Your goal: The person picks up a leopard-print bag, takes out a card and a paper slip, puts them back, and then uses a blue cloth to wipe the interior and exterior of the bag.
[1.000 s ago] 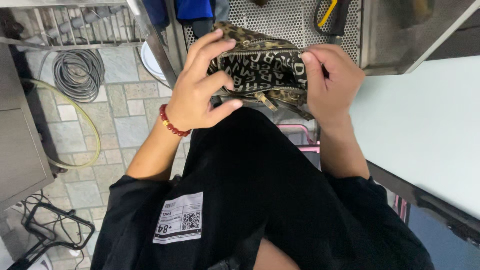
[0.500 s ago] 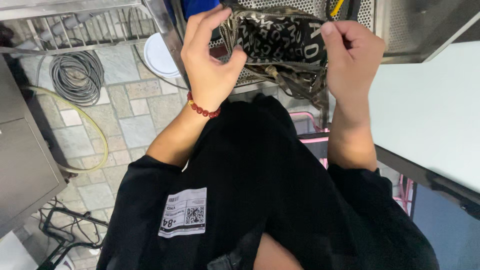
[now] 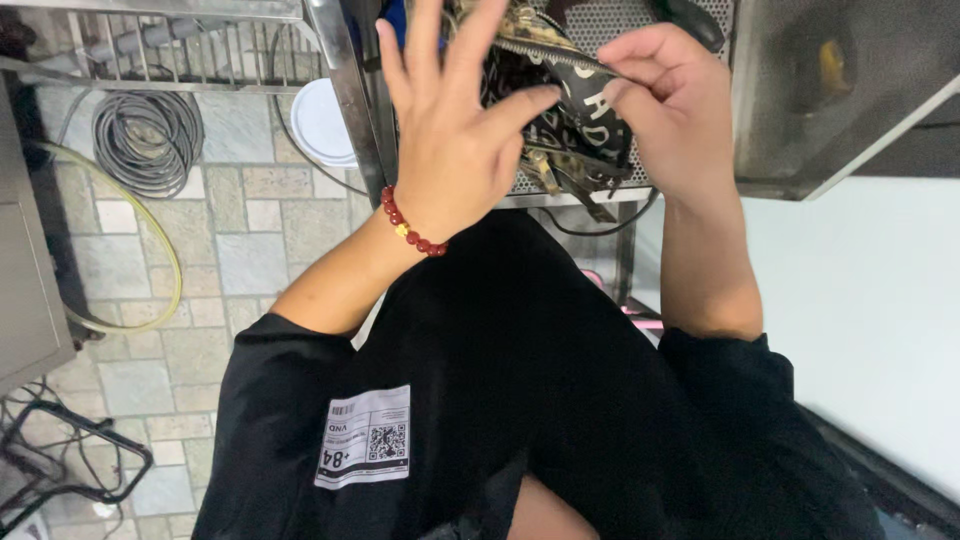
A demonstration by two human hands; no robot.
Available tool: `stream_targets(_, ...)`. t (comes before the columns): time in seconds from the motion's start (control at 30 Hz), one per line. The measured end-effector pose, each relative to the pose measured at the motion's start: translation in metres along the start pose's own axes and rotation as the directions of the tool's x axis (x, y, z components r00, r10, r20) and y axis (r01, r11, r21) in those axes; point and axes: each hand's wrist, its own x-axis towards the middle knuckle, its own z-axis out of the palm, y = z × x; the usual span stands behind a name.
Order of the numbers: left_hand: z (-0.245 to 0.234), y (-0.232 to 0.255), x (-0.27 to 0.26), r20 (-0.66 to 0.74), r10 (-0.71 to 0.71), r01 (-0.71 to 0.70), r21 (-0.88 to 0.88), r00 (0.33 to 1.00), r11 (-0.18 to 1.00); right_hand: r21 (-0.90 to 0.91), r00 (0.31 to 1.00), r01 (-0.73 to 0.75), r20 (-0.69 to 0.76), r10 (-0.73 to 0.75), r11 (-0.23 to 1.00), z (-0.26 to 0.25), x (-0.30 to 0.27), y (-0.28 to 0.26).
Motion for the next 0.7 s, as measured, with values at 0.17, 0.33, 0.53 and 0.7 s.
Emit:
stream_targets(0.17, 0.010, 0.021, -0.007, 0.056, -0.012, -0.001, 0.232, 0.998, 0.973, 0.075, 0.996, 0.052, 0.064, -0.057, 0.996, -0.021, 0.006, -0.006)
stream_targets(0.33, 0.010, 0.029, -0.010, 0.121, 0.055, -0.086, 0.270, 0.991, 0.959, 0.064, 0.991, 0.072, 0.110, -0.078, 0.995, -0.037, 0.013, -0.009)
stream_targets(0.53, 0.015, 0.028, -0.013, 0.185, 0.175, -0.222, 0.279, 0.967, 0.934, 0.052, 0.993, 0.091, 0.071, -0.094, 0.995, -0.047, 0.017, -0.012)
stream_targets(0.7, 0.012, 0.020, -0.009, 0.189, 0.241, -0.281, 0.227, 0.952, 0.932, -0.133, 0.987, 0.157, -0.006, -0.159, 0.979, -0.031, 0.014, -0.028)
